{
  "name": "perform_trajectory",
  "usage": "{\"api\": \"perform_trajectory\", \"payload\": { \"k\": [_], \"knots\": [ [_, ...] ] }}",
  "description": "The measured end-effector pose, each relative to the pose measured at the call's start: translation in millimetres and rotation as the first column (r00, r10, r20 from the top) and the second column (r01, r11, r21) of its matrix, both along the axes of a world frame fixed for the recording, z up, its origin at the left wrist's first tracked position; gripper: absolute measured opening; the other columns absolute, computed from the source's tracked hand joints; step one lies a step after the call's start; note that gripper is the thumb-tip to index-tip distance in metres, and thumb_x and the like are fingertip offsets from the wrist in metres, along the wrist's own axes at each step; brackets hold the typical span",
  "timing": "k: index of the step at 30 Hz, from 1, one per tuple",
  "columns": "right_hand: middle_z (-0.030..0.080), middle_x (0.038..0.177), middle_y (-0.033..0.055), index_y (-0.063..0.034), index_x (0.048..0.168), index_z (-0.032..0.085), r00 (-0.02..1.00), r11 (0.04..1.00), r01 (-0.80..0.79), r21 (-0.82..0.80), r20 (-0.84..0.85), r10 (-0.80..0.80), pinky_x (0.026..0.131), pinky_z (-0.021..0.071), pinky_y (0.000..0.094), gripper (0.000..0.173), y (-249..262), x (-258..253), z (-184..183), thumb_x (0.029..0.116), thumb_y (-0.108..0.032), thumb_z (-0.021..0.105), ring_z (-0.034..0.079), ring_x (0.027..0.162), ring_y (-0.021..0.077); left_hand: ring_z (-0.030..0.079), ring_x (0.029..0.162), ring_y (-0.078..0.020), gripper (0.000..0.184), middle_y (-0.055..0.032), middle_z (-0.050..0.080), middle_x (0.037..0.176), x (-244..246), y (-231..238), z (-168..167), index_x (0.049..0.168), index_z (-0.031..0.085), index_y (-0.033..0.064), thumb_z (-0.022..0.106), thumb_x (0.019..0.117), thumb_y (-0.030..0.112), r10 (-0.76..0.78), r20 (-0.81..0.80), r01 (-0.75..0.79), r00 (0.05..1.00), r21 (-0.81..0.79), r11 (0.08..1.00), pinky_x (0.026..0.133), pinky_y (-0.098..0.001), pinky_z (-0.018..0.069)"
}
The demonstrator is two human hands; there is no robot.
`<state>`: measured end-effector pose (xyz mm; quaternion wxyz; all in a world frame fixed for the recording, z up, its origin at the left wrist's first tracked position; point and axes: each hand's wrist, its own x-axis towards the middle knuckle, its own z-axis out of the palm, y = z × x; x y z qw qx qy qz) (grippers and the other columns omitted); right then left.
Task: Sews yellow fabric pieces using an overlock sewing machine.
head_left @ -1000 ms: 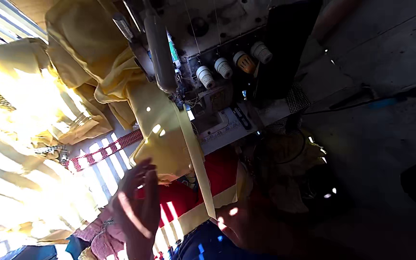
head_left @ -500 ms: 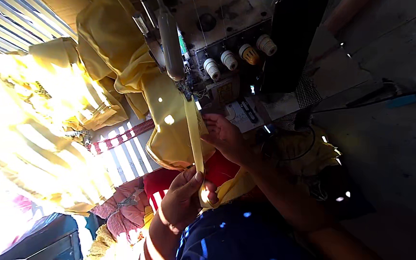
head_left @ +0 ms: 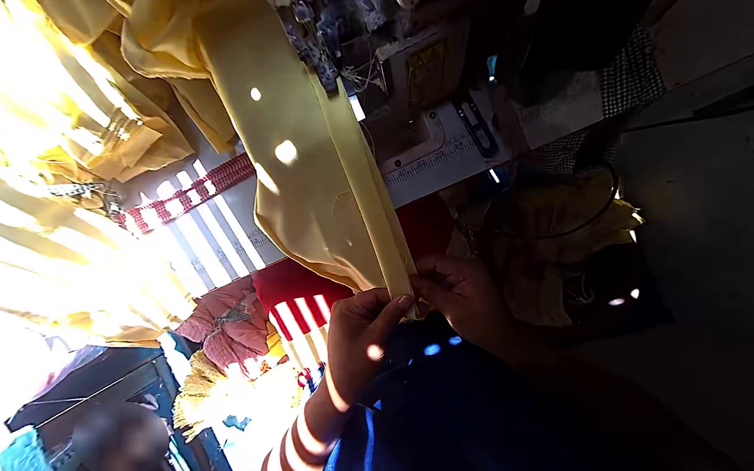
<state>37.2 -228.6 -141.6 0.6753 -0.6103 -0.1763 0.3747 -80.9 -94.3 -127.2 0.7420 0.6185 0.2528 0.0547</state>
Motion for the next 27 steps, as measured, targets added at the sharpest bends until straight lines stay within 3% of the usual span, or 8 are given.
{"api": "perform_trajectory", "payload": {
  "k": [6, 10, 13, 15, 18, 21, 24, 27],
  "knots": [
    [0.074, 0.097, 0.0029, 0.0015, 0.109, 0.073, 0.981, 0.986, -0.166, -0.012, 0.101, 0.166, 0.080, 0.0595, 0.0190, 0.019, -7, 13, 6, 0.1040, -0.007, 0.056, 0.070, 0.087, 0.0044, 0.069, 0.068, -0.0077, 0.011, -0.0038, 0.074, 0.076, 4, 1, -1, 0.087, 0.076, 0.0007, 0.072, 0.0944, 0.008, 0.001, 0.011, -0.001, 1.000, 0.023, 1.000, 0.066, -0.0242, 0.0591],
    [0.071, 0.104, 0.0034, 0.0007, 0.106, 0.073, 0.968, 0.976, -0.217, 0.020, 0.135, 0.213, 0.073, 0.0579, 0.0173, 0.022, -8, 20, 9, 0.1038, -0.008, 0.053, 0.066, 0.085, 0.0034, 0.066, 0.064, -0.0050, 0.016, -0.0016, 0.072, 0.072, 7, 1, -1, 0.083, 0.074, 0.0018, 0.070, 0.0963, 0.010, -0.007, -0.003, 0.007, 1.000, 0.083, 0.997, 0.062, -0.0220, 0.0568],
    [0.073, 0.101, 0.0018, -0.0028, 0.098, 0.075, 0.952, 0.986, -0.168, -0.005, 0.261, 0.163, 0.080, 0.0593, 0.0209, 0.025, -6, 18, 12, 0.1014, -0.025, 0.064, 0.068, 0.091, 0.0037, 0.061, 0.059, -0.0003, 0.017, 0.0026, 0.067, 0.067, 7, -1, -3, 0.078, 0.072, 0.0040, 0.073, 0.0935, 0.010, 0.029, -0.007, -0.028, 1.000, 0.105, 0.994, 0.057, -0.0181, 0.0527],
    [0.075, 0.097, 0.0025, -0.0033, 0.092, 0.077, 0.926, 0.996, -0.082, -0.026, 0.367, 0.086, 0.081, 0.0593, 0.0200, 0.023, -1, 15, 15, 0.0983, -0.024, 0.069, 0.070, 0.091, 0.0034, 0.066, 0.065, -0.0012, 0.015, 0.0019, 0.070, 0.070, 8, 4, -1, 0.078, 0.072, 0.0037, 0.074, 0.0921, 0.011, -0.040, 0.005, 0.038, 0.999, 0.209, 0.977, 0.063, -0.0195, 0.0571],
    [0.074, 0.093, 0.0026, -0.0018, 0.088, 0.075, 0.933, 0.998, -0.053, 0.028, 0.358, 0.039, 0.080, 0.0585, 0.0182, 0.018, 1, 16, 15, 0.0969, -0.016, 0.069, 0.069, 0.090, 0.0024, 0.070, 0.078, 0.0006, 0.019, 0.0050, 0.075, 0.082, 11, 33, 27, 0.086, 0.077, 0.0119, 0.076, 0.0931, 0.030, -0.243, -0.061, 0.232, 0.968, 0.583, 0.778, 0.072, -0.0209, 0.0586],
    [0.072, 0.089, 0.0023, -0.0003, 0.087, 0.074, 0.972, 0.996, -0.053, 0.076, 0.233, 0.034, 0.074, 0.0578, 0.0177, 0.017, 0, 16, 7, 0.0972, -0.013, 0.070, 0.067, 0.083, 0.0029, 0.071, 0.101, -0.0089, 0.020, 0.0013, 0.076, 0.105, 26, 61, 60, 0.104, 0.078, 0.0125, 0.071, 0.0968, 0.031, -0.163, 0.102, 0.029, 0.981, 0.757, 0.652, 0.087, -0.0313, 0.0610],
    [0.071, 0.089, 0.0009, -0.0020, 0.086, 0.073, 0.975, 0.992, -0.059, 0.113, 0.218, 0.033, 0.074, 0.0576, 0.0167, 0.016, -1, 16, 13, 0.0972, -0.013, 0.069, 0.067, 0.083, 0.0020, 0.051, 0.140, -0.0253, 0.044, -0.0117, 0.059, 0.144, 66, 90, 58, 0.134, 0.066, 0.0054, 0.062, 0.1011, 0.034, -0.170, 0.111, -0.036, 0.979, 0.918, 0.394, 0.119, -0.0479, 0.0393],
    [0.071, 0.091, 0.0001, -0.0038, 0.086, 0.071, 0.970, 0.985, -0.060, 0.163, 0.244, 0.019, 0.073, 0.0563, 0.0152, 0.018, -4, 18, 22, 0.0987, -0.017, 0.069, 0.066, 0.086, 0.0005, 0.049, 0.143, -0.0261, 0.046, -0.0113, 0.057, 0.149, 87, 105, 41, 0.139, 0.063, 0.0043, 0.059, 0.1031, 0.033, -0.109, 0.042, -0.014, 0.993, 0.969, 0.247, 0.121, -0.0492, 0.0358]
  ]
}}
